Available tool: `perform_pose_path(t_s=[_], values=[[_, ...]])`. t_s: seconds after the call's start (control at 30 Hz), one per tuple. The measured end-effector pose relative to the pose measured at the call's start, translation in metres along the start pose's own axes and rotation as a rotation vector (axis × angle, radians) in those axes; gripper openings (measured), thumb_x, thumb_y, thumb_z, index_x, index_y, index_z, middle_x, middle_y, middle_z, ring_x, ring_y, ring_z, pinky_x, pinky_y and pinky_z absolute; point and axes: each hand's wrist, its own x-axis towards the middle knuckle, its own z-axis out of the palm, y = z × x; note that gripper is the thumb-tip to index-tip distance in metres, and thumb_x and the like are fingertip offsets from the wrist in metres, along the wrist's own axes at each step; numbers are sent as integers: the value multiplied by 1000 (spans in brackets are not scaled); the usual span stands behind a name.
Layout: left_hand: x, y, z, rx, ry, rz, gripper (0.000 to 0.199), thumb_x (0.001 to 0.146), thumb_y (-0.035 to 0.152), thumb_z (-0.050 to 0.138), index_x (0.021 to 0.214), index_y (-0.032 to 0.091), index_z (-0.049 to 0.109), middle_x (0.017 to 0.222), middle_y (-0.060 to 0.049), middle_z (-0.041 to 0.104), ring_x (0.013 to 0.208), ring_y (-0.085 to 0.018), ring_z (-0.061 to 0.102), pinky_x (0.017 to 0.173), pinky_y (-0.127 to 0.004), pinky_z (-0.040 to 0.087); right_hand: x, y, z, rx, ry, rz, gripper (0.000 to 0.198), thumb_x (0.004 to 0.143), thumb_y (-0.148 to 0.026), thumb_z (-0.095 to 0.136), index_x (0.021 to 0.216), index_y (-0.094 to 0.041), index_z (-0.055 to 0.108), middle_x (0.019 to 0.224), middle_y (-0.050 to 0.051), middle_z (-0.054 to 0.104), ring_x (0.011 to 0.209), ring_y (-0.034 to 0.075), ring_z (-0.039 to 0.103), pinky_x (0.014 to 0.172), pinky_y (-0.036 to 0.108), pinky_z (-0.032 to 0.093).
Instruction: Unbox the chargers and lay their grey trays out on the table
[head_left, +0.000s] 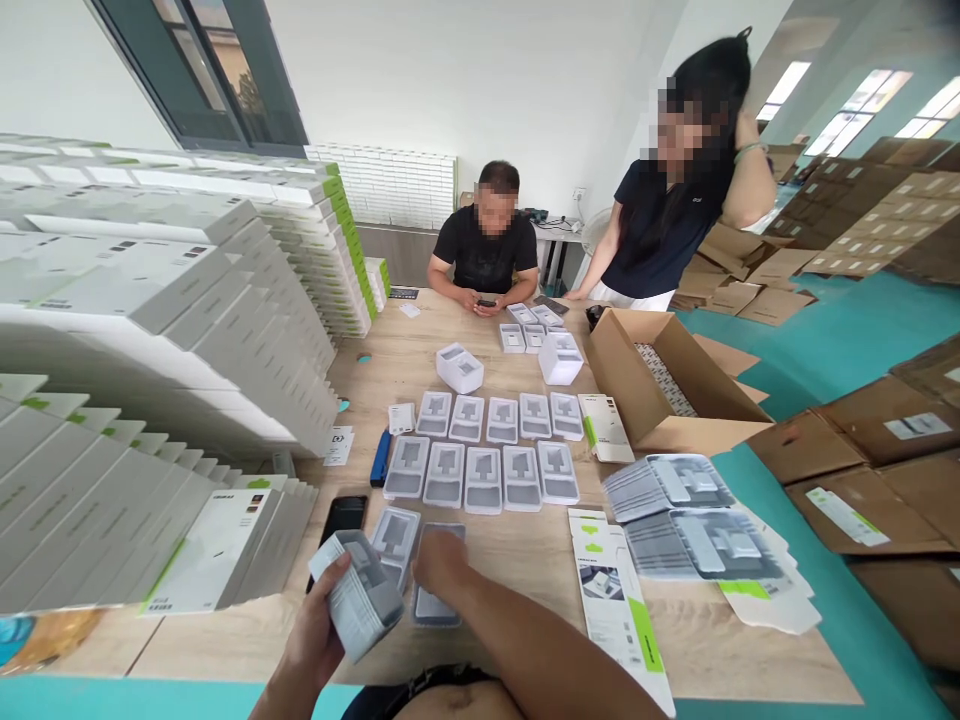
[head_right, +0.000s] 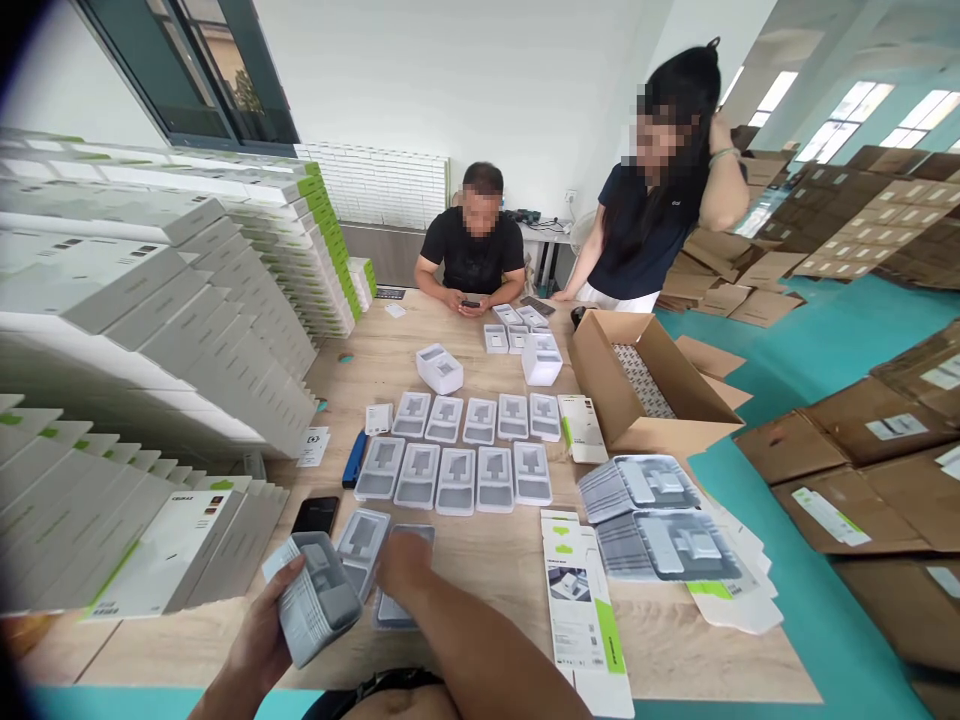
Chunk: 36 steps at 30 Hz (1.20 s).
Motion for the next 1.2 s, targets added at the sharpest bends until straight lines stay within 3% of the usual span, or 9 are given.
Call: perform_pose_path(t_s=[0.2, 0.3, 0.43, 0.6, 0.77, 1.0, 1.2], values=[[13, -11, -7, -75, 40, 26, 25, 70, 21, 74, 92, 17, 64, 71, -4, 74, 67, -27, 73, 67, -40, 63, 1, 6, 3, 125, -5, 97, 6, 69, -15, 66, 73, -14, 70, 95, 20, 74, 99, 36, 69, 78, 40, 52], [16, -13, -7, -109, 56, 40, 25, 70, 20, 73, 94, 18, 64, 69, -3, 74, 68, -28, 74, 68, -41, 63, -4, 28, -9, 276, -44, 89, 9, 76, -16, 57, 71, -17, 65, 80, 12, 73, 79, 25, 71, 67, 30, 50], [16, -13, -4, -117, 45, 39, 21, 71, 19, 72, 90, 17, 64, 68, -4, 73, 71, -29, 74, 69, -42, 63, -14, 65, -19, 529, -195, 85, 13, 82, -18, 46, 74, -19, 56, 59, -3, 61, 44, 10, 55, 44, 20, 38], [10, -7, 4, -54, 3, 31, 29, 69, 22, 74, 96, 15, 65, 78, -8, 75, 78, -32, 74, 71, -43, 62, -20, 91, -19, 723, -215, 159, 15, 82, -24, 53, 69, -18, 50, 55, -5, 54, 41, 9, 49, 41, 19, 30], [0, -2, 21, 32, -90, 35, 53, 64, 26, 82, 112, 20, 63, 89, -5, 75, 85, -29, 73, 74, -39, 60, -28, 72, -37, 846, -43, 78, 21, 78, -27, 60, 62, -19, 50, 54, -5, 49, 50, 10, 47, 50, 22, 34], [-6, -20, 57, 134, -261, 133, 82, 66, 33, 85, 137, 31, 45, 99, 0, 70, 89, -22, 69, 75, -29, 55, -53, 14, -53, 990, -79, -198, 18, 76, -33, 63, 74, -16, 64, 64, -3, 54, 61, 10, 47, 60, 23, 38], [-11, -27, 73, 201, -297, 147, 91, 67, 31, 85, 143, 32, 36, 94, 1, 69, 90, -22, 68, 77, -28, 53, -63, 11, -61, 874, 107, -233, 16, 78, -24, 57, 63, -17, 59, 65, -2, 49, 66, 12, 42, 62, 25, 32]])
